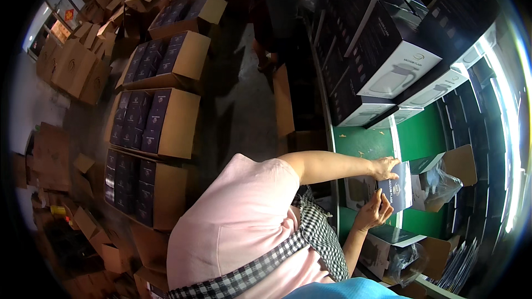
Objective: The person places vacuum flasks into individual product boxes and then stacks those boxes into larger shipping cartons.
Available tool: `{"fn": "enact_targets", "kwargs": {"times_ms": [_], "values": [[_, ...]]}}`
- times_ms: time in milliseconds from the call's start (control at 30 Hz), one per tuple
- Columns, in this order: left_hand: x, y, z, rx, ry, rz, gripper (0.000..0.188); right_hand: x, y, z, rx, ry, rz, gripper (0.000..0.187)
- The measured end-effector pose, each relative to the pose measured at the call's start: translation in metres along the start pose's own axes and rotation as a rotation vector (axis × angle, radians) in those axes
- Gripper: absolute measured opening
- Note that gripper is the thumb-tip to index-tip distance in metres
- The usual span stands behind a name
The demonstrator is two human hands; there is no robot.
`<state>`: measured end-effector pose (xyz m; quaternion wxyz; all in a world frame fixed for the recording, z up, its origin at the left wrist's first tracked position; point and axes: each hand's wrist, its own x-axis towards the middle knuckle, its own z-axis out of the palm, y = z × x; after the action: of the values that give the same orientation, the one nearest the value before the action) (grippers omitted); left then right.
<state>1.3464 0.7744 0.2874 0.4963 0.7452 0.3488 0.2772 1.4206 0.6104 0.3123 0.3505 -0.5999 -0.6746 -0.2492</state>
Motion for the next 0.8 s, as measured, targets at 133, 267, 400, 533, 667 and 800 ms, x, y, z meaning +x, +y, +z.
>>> {"fn": "enact_targets", "kwargs": {"times_ms": [133,267,400,533,667,800], "values": [[0.003,-0.004,0.001,0.0,0.019,-0.027,0.071,0.009,0.001,0.0,-0.009,-0.005,-0.063,0.009],[-0.002,-0.005,0.001,0.025,0.014,-0.019,0.072,0.006,-0.002,0.007,0.019,-0.032,0.105,0.008],[0.002,0.007,-0.004,-0.025,-0.08,-0.099,0.075,0.022,-0.004,-0.009,-0.203,0.078,0.141,0.019],[0.001,0.026,-0.021,0.118,-0.248,-0.21,0.082,0.025,0.024,-0.036,0.096,-0.251,0.469,0.033],[0.018,0.039,-0.08,0.262,-0.342,-0.214,0.079,0.061,0.062,-0.047,0.173,0.035,0.651,0.041],[0.085,0.106,-0.022,0.377,-0.166,0.149,0.09,0.072,0.152,-0.016,-0.223,0.309,0.828,0.086]]}}
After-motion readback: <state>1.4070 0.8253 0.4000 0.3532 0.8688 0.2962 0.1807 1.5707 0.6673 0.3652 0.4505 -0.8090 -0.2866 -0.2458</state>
